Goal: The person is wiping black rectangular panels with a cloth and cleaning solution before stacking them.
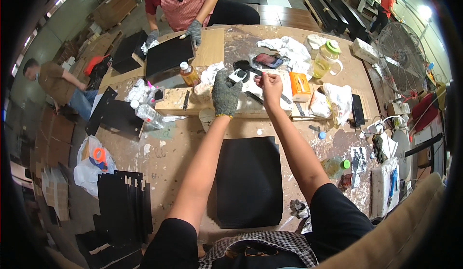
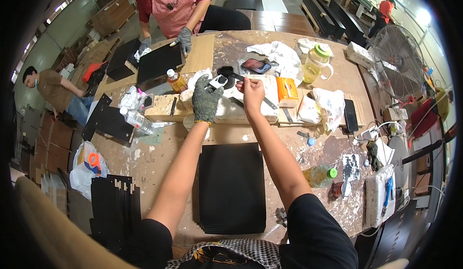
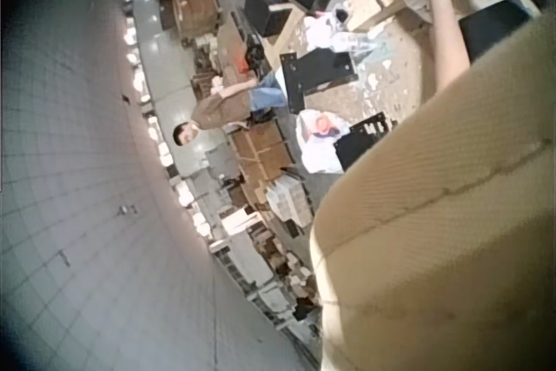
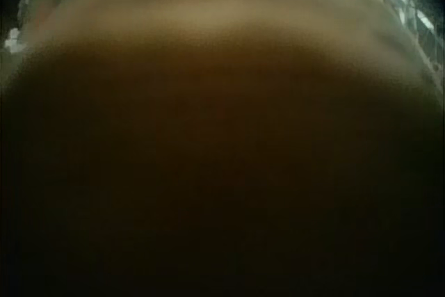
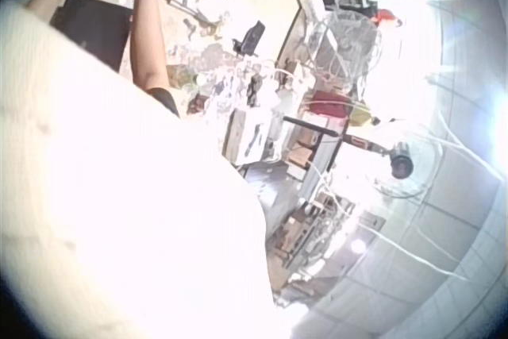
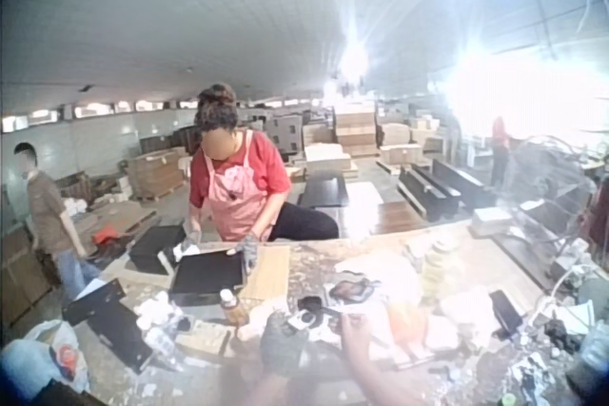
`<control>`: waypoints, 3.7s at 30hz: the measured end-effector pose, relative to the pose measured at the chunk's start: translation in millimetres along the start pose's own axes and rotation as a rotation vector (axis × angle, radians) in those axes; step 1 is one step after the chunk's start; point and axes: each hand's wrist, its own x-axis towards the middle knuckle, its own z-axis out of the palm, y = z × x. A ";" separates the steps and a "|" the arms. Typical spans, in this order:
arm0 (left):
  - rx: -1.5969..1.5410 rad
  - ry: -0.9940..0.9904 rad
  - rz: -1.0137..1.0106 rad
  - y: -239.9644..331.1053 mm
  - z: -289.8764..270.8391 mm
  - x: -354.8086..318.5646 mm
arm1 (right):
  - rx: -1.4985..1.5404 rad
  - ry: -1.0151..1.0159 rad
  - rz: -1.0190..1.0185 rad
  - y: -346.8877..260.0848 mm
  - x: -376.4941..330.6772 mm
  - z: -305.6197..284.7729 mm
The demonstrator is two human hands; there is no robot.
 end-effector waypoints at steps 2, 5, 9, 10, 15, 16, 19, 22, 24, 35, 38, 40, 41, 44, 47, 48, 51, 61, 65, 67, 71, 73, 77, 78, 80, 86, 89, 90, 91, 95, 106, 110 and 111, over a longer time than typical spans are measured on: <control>0.000 -0.002 -0.016 -8.7 -3.7 2.7 | 0.060 -0.023 0.044 -4.0 0.0 -3.7; -0.081 -0.035 -0.037 -15.3 -12.0 1.2 | 0.049 -0.137 0.191 -17.0 -23.2 -1.2; -0.129 -0.097 -0.055 -12.1 -10.0 -2.3 | 0.065 -0.049 0.089 -21.1 -22.1 -6.4; -0.132 -0.099 -0.053 -10.8 -9.2 -4.2 | 0.073 -0.024 0.074 -21.9 -21.7 -9.7; 0.024 -0.043 -0.014 -7.8 -16.6 -11.6 | -0.033 -0.147 0.062 -18.0 -50.6 0.7; -0.035 -0.058 -0.062 -5.0 -17.2 -13.0 | -0.036 -0.147 0.064 -14.5 -47.5 -0.2; 0.053 -0.049 0.023 0.7 -19.0 -21.6 | -0.136 -0.047 -0.149 -9.5 -16.6 0.4; 0.028 -0.035 0.051 6.9 -32.2 -32.4 | -0.645 -0.075 -0.485 -24.4 7.5 13.7; -0.061 0.002 0.008 11.1 -40.8 -39.9 | -1.092 -0.112 -0.746 -28.7 24.6 23.0; -0.291 0.110 -0.105 22.4 -116.7 -122.4 | -0.084 -0.457 -0.013 -47.6 -2.3 31.4; -0.326 0.146 -0.243 37.2 -138.4 -142.8 | 0.610 -0.539 0.499 -63.8 -27.6 20.0; -0.376 0.174 -0.281 29.4 -146.4 -155.0 | 0.653 -0.611 0.532 -66.7 -37.6 12.0; -0.375 0.173 -0.282 25.4 -150.8 -160.7 | 0.631 -0.667 0.505 -68.7 -42.7 13.5; -0.332 0.221 -0.275 11.0 -163.3 -180.9 | 0.555 -0.781 0.404 -69.8 -46.2 13.4; -0.226 0.273 -0.287 5.7 -179.0 -208.3 | 0.434 -0.846 0.329 -68.8 -49.7 14.6; -0.213 0.301 -0.302 -0.4 -191.7 -223.9 | 0.376 -0.861 0.322 -71.4 -60.8 23.9; -0.135 0.367 -0.267 -16.1 -208.7 -263.9 | -0.006 -0.901 0.172 -53.7 -79.4 33.3; 0.020 0.460 -0.348 -20.4 -219.1 -338.9 | -1.124 -0.871 -0.323 57.2 -139.1 74.0; -0.036 0.483 -0.369 -29.3 -223.2 -339.8 | -1.197 -0.801 -0.507 36.9 -142.5 81.2; -0.038 0.481 -0.352 -33.1 -226.6 -340.4 | -1.003 -0.760 -0.599 6.4 -121.8 86.7; -0.091 0.453 -0.308 -45.1 -228.4 -336.0 | -0.885 -0.401 -0.671 -66.9 -33.1 90.2; -0.099 0.453 -0.316 -43.1 -225.8 -331.2 | -0.907 -0.267 -0.647 -76.0 17.9 86.6; -0.088 0.439 -0.333 -30.6 -224.2 -328.8 | -0.942 -0.251 -0.689 -63.7 70.6 79.7; -0.090 0.441 -0.331 -27.0 -223.8 -330.5 | -0.941 -0.252 -0.692 -54.9 79.2 78.9; -0.100 0.454 -0.392 -22.4 -223.8 -336.5 | -0.873 -0.417 -0.602 -44.9 86.8 78.6; -0.058 0.442 -0.299 -50.3 -232.6 -361.7 | -1.231 -0.374 -0.612 -1.4 98.3 53.3; 0.029 0.294 -0.335 -57.3 -244.0 -350.8 | -1.236 -0.303 -0.697 -24.0 63.3 41.0; 0.187 0.202 -0.391 -59.1 -250.1 -350.6 | -1.164 -0.263 -0.660 -31.8 28.6 48.3; 0.494 0.193 -0.332 -29.6 -236.5 -335.4 | -0.956 -0.239 -0.807 -27.4 7.8 31.4; 0.190 0.326 -0.185 -99.5 -262.6 -363.3 | -0.754 -0.448 -0.697 -119.8 -175.5 -26.7; 0.059 0.202 -0.281 -9.9 -237.4 -314.8 | -1.735 -0.103 -0.310 -188.7 -430.3 -305.2; 0.067 0.205 -0.220 0.3 -240.2 -326.3 | -1.693 -0.099 -0.276 -184.2 -442.9 -313.4; 0.112 0.177 -0.218 6.1 -242.2 -331.5 | -1.707 -0.095 -0.263 -181.5 -444.8 -318.1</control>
